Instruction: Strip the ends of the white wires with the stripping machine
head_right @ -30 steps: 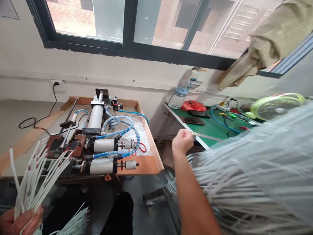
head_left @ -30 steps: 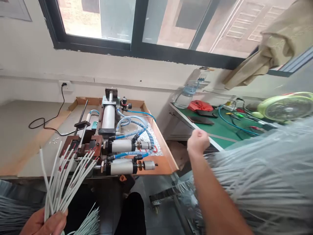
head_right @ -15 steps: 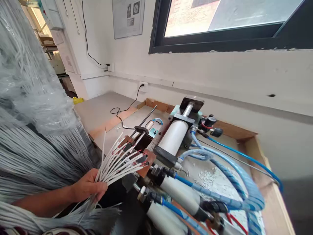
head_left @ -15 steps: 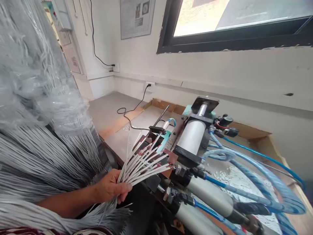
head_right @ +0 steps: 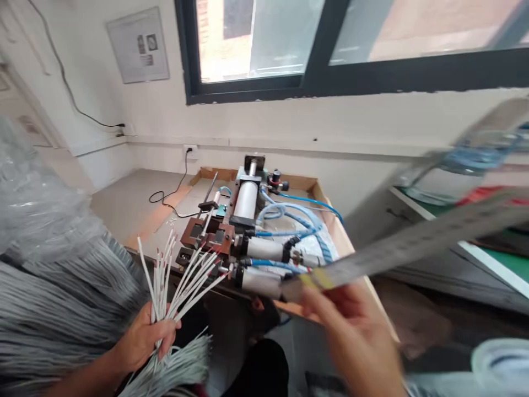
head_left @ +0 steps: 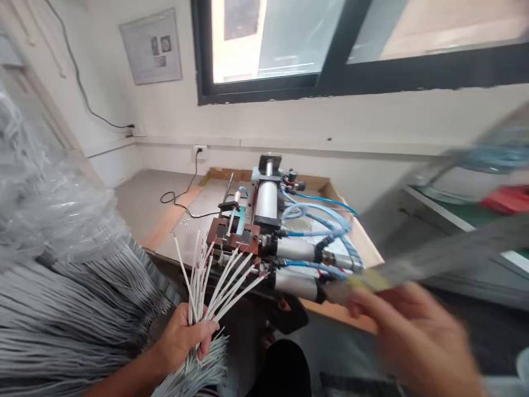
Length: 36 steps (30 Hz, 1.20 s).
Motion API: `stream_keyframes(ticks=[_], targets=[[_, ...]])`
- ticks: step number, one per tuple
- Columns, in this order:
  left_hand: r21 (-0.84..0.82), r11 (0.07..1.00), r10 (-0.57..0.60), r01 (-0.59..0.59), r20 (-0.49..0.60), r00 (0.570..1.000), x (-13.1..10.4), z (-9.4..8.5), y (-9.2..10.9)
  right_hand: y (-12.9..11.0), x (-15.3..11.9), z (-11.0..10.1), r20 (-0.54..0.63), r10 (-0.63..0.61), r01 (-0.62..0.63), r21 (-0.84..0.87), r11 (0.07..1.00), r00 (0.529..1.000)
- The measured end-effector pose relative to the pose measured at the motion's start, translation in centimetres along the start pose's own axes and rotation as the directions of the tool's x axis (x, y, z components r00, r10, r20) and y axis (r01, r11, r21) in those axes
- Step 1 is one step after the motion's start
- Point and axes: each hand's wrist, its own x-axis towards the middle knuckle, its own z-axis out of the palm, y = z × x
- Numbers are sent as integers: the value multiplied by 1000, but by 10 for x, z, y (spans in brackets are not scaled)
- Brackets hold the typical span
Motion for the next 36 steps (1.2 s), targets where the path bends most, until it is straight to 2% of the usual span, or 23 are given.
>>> stream_keyframes(ticks=[1, 3, 5, 7, 12, 17, 28, 36], targets=[[-2, 1000, -9, 9, 19, 1000, -3, -1, -1, 2, -13, 14, 74, 30, -32, 23, 999, 997], [0, 999, -41, 41, 59, 997, -10, -3, -3, 8, -35, 39, 130, 79, -98, 148, 984, 988], [9, 997, -71, 70, 77, 994, -15, -5, -4, 15, -52, 55, 135, 109, -142, 263, 954, 985], [20, 996, -85, 83, 73, 994, -19, -7, -5, 20, -63, 62, 112, 129, -161, 349, 923, 985], [52, 996, -71, 68, 74, 995, -18, -7, -5, 21, -71, 56, 111, 198, -227, 453, 862, 974], [67, 995, -69, 68, 23, 997, -13, -5, -3, 21, -70, 55, 143, 252, -290, 463, 838, 957], [113, 993, -25, 33, -75, 997, -13, -8, -4, 28, -67, 58, 146, 212, -254, 423, 870, 966], [147, 989, -13, 24, -78, 997, -14, -8, -3, 32, -69, 57, 162, 213, -264, 447, 855, 964]])
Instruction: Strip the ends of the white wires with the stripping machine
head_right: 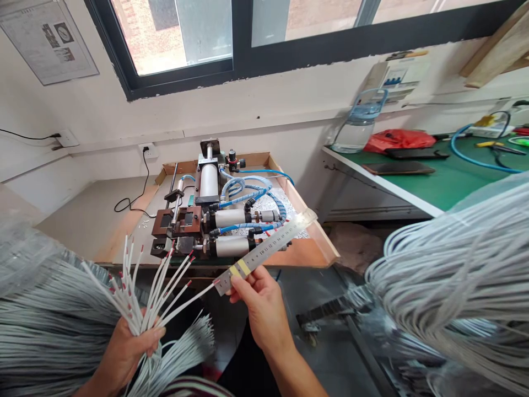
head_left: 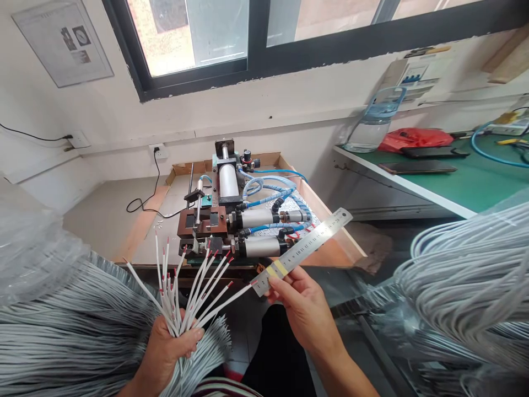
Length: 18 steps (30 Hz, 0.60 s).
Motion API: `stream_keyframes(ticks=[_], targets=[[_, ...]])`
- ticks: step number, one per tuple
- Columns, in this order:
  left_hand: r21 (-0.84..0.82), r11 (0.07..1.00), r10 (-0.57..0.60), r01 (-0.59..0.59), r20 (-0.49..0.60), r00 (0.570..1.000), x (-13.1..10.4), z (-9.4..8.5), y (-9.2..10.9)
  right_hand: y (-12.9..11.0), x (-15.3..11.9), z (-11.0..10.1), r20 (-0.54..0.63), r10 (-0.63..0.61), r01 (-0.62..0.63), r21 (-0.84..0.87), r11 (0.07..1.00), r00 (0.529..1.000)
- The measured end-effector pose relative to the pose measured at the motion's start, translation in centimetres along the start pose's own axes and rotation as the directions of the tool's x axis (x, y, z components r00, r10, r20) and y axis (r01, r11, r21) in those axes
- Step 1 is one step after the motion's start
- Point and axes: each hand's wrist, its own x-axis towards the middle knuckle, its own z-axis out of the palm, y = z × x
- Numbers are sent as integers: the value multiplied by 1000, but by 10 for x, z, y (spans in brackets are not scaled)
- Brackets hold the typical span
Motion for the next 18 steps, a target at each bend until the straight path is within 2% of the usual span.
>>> stream_keyframes(ticks=[7, 14, 18], targets=[[-3, 1000, -29, 29, -20, 999, -1, 3, 4, 0, -1, 2, -4, 4, -4, 19, 1000, 1000], [-76, 997, -25, 25, -1, 1000, -1, 2, 2, 4, 4, -7, -128, -30, 29, -9, 1000, 991], [-105, 994, -23, 23, 2, 1000, -1, 4, 6, 7, 3, -7, -114, -11, 9, -14, 1000, 993]])
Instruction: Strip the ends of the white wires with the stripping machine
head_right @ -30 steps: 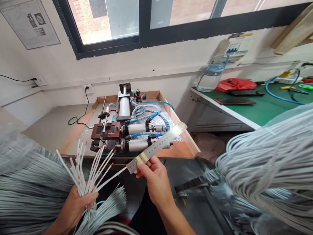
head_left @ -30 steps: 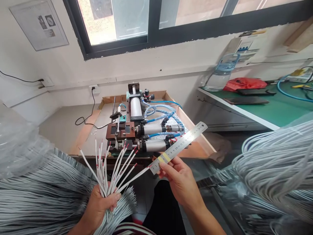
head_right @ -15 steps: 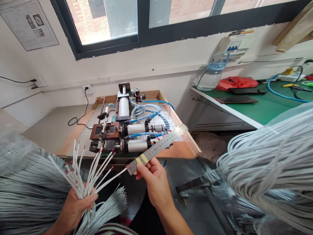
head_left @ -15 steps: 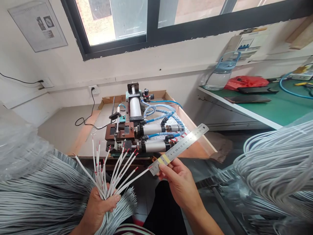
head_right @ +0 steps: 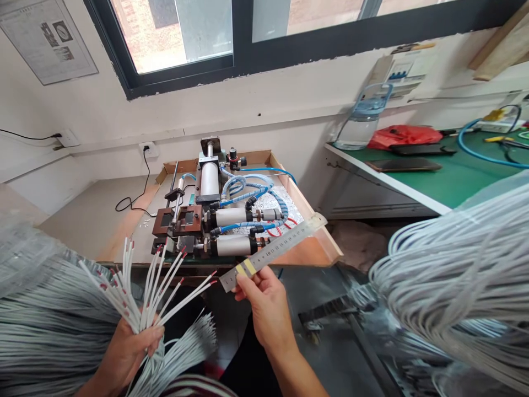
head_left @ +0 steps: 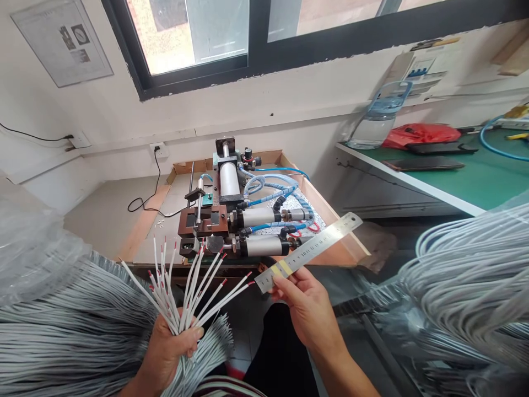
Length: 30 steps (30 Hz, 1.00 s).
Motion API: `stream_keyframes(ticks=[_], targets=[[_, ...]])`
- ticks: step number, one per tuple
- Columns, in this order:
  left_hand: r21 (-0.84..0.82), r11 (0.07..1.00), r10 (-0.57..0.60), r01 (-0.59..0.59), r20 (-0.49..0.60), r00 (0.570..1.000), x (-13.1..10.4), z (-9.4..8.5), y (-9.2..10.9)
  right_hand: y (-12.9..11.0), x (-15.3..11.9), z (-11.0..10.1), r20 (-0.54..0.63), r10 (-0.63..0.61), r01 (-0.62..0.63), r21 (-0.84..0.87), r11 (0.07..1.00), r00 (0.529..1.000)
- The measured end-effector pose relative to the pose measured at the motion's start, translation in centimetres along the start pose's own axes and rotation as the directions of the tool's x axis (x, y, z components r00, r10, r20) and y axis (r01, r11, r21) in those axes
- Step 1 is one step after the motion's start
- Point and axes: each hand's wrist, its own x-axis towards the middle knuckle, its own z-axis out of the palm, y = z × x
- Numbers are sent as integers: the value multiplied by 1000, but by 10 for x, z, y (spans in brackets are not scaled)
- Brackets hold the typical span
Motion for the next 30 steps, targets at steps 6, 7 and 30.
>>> stream_keyframes(ticks=[6, 7, 30], targets=[[23, 999, 23, -23, -10, 1000, 0, 0, 0, -2, -6, 9, 69, 16, -18, 26, 1000, 998], [34, 999, 28, -27, -10, 1000, 0, -1, -1, -2, -6, 10, 78, 18, -19, 23, 1000, 997], [125, 992, 21, -19, -12, 1000, -2, -5, -6, 2, -7, 14, 83, 24, -25, 6, 1000, 996]])
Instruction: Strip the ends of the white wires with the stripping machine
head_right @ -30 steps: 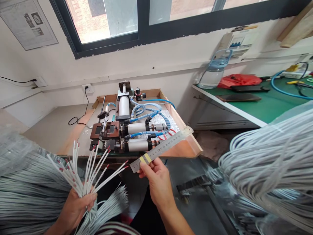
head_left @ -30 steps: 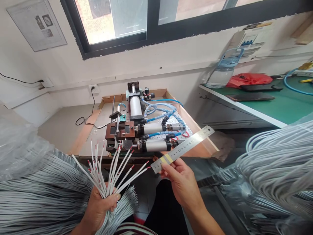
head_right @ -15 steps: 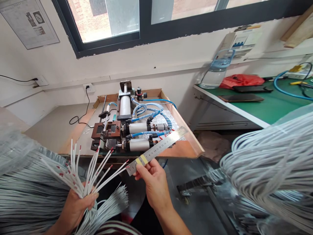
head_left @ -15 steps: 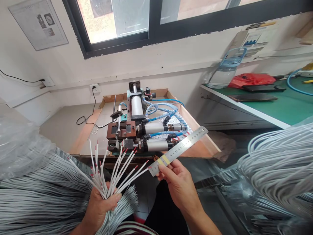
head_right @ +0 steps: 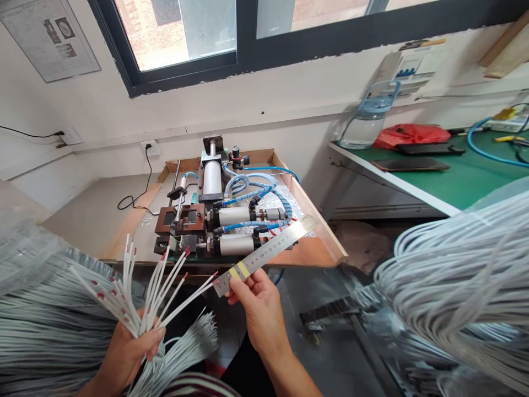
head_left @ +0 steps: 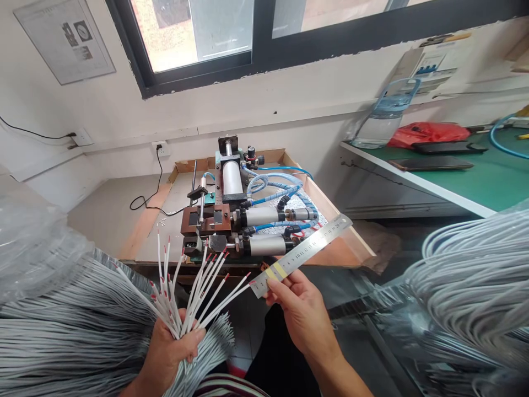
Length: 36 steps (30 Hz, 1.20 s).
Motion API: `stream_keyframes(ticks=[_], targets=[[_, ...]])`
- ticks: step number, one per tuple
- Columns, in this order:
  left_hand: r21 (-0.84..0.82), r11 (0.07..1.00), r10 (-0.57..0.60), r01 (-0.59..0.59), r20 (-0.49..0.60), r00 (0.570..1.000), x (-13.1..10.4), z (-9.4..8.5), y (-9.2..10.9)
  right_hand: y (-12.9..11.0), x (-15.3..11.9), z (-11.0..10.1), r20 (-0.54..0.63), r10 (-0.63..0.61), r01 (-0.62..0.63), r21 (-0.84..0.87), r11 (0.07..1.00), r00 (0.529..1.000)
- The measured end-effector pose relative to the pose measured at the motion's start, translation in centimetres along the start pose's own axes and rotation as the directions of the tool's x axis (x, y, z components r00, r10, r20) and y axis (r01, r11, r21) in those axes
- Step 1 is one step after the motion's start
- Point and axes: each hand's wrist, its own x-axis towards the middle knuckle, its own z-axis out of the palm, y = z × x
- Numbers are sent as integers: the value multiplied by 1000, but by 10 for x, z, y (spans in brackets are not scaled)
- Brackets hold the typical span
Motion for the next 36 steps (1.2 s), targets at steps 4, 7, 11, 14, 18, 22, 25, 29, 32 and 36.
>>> stream_keyframes(ticks=[4, 7, 11, 14, 18, 22, 25, 29, 32, 36], targets=[[-1, 1000, -15, 14, -11, 1000, -1, -1, -3, 1, -1, 0, -1, 5, -5, 8, 1000, 1000], [-16, 1000, -17, 17, 6, 1000, -1, -1, -3, 2, -1, 0, 5, 5, -5, 7, 1000, 1000], [-42, 999, -14, 16, 26, 1000, 0, 0, -2, -2, 1, -4, -25, -19, 19, -12, 1000, 1000], [-28, 999, -18, 18, 10, 1000, 1, 1, -3, -9, 1, -5, -92, -85, 85, -5, 996, 992], [17, 1000, -10, 9, 22, 1000, -1, 1, -5, -14, -2, 7, -29, -99, 98, -32, 995, 995], [81, 996, -27, 27, -3, 1000, -3, 0, -3, -13, -3, 21, 71, -64, 69, -73, 995, 995], [126, 991, -35, 37, -16, 999, -4, 1, 1, -12, -3, 25, 109, -51, 59, -65, 996, 993], [133, 990, -51, 53, -20, 998, -4, 0, 1, -8, -3, 21, 138, -57, 68, -73, 995, 989], [112, 992, -56, 58, -18, 998, -6, -1, 1, -6, -3, 18, 131, -56, 70, -104, 992, 990], [93, 994, -63, 64, -11, 998, -7, -1, 4, -3, -4, 16, 123, -50, 66, -129, 989, 991]])
